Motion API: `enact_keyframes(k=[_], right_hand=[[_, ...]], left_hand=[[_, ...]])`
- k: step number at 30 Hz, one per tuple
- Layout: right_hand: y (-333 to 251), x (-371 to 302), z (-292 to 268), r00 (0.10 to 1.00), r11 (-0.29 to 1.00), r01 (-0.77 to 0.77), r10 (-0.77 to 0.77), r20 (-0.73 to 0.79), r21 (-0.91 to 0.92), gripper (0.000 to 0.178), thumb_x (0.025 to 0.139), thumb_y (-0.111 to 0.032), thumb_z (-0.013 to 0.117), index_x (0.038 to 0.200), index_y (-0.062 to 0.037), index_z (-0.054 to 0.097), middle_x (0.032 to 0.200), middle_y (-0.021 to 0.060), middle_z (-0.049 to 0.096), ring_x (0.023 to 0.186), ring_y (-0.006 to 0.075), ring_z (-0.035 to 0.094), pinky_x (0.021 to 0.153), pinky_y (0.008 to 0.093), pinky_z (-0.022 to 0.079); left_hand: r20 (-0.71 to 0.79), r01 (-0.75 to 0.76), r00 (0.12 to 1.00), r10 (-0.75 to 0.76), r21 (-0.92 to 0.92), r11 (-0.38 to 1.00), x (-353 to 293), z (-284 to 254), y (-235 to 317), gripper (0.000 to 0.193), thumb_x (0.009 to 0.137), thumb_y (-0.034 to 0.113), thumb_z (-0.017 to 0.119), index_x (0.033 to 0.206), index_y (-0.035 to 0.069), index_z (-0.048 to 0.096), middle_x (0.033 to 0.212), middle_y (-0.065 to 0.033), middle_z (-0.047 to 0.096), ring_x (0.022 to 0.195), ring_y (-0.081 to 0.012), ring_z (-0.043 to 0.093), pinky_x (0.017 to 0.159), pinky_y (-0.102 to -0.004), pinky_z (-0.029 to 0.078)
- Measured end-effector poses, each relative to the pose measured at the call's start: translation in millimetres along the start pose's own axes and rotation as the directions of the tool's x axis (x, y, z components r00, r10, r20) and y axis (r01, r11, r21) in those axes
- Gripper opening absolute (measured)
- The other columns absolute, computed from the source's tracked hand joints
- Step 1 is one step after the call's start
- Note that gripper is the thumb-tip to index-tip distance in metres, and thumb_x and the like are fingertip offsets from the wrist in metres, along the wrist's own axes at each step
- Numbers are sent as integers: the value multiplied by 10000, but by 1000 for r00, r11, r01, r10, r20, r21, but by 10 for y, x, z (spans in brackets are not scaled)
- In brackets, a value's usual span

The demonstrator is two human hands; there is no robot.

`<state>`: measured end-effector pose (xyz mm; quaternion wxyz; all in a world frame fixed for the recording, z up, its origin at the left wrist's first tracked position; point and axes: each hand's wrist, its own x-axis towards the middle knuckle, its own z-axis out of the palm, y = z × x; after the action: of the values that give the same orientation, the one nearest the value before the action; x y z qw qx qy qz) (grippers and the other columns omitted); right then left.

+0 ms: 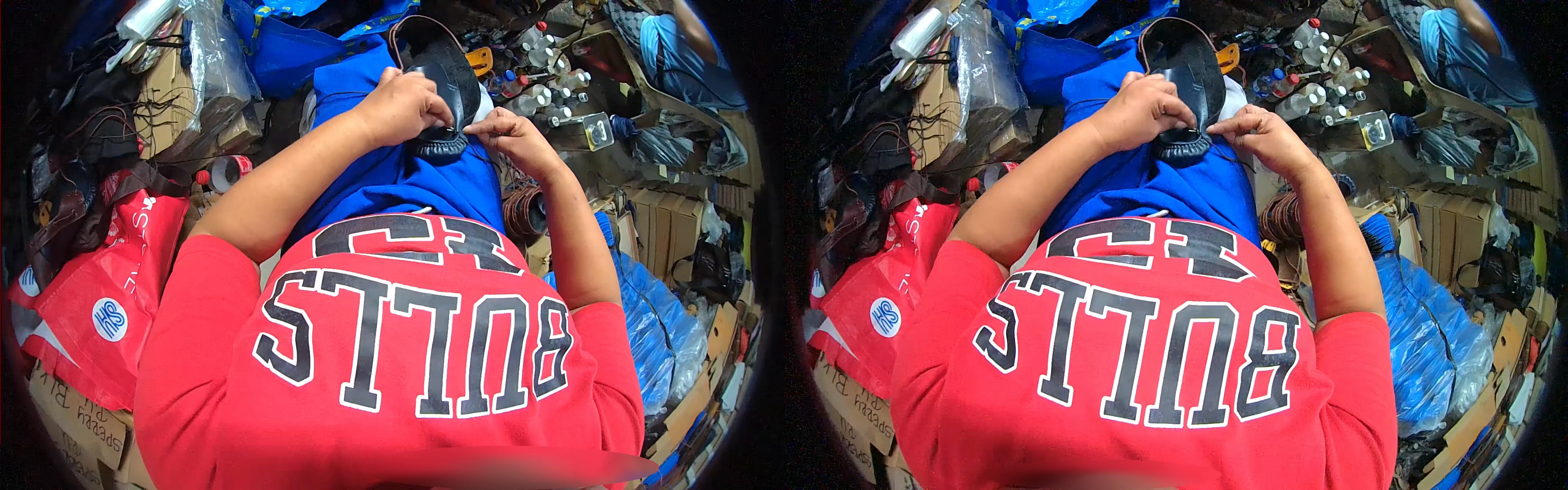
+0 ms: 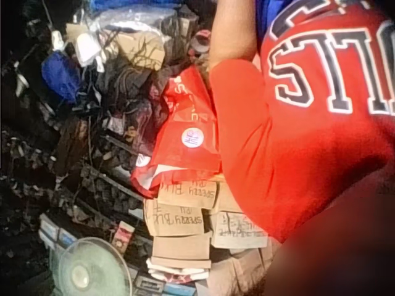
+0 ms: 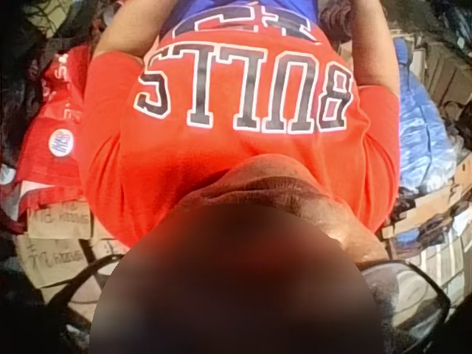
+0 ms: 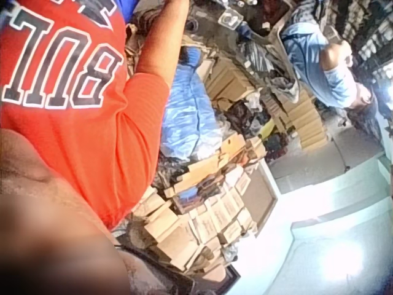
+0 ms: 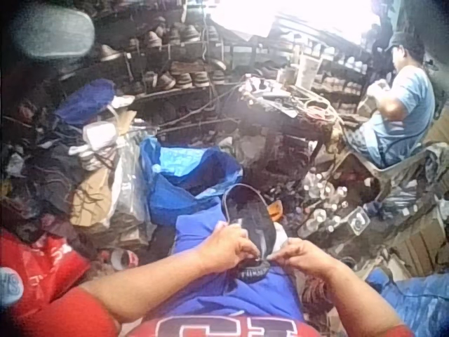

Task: Hand-stitching or lacing a black leather shoe upper in a workshop environment.

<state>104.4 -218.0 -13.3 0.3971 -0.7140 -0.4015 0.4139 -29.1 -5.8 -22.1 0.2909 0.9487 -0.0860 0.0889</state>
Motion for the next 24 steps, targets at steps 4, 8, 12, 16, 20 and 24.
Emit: enact_keyframes(k=[4,8,12,16,20,24], right_hand=[[-51,-143,72,998,998,-58,56,-33,-33,355,772,48,600,1087,-87,692,836,-4,523,811,91,496,744,209,412],[-61,-205,177,991,1000,-12,13,-130,12,311,785,2,644,1081,-83,693,865,2,559,857,92,521,771,206,420],[-20,-175,184,986,981,-62,89,-142,182,270,812,-52,664,1081,-61,686,947,8,615,867,74,549,779,206,439],[10,-115,134,977,914,-177,209,-49,366,280,826,-62,658,1105,-39,667,913,-1,654,788,46,553,739,200,455],[-27,-98,172,983,925,-130,167,-77,356,274,823,-57,658,1096,-35,667,869,-11,661,750,38,550,707,187,454],[-171,-62,200,973,953,-161,197,-122,256,177,815,-63,677,986,-19,680,856,1,657,739,44,553,698,192,458]], left_hand=[[-75,69,995,-63,77,995,-233,0,111,129,687,192,741,809,231,725,782,60,607,876,-156,538,789,-357,311],[-162,71,986,-49,133,989,-279,-10,159,139,689,175,737,816,232,731,759,61,609,894,-163,527,781,-360,311],[-122,116,987,-107,64,991,-211,30,123,121,696,168,731,800,229,728,763,58,617,896,-165,529,778,-361,310],[-129,132,983,-133,-20,991,-117,90,162,122,696,180,738,811,204,707,751,47,634,876,-168,544,782,-362,312],[-19,279,959,-284,-133,951,-58,117,242,169,698,202,746,853,181,684,750,29,651,863,-169,557,789,-357,326],[51,313,950,-309,-158,937,0,72,257,174,699,201,744,860,177,681,771,19,663,877,-165,559,797,-354,335]])
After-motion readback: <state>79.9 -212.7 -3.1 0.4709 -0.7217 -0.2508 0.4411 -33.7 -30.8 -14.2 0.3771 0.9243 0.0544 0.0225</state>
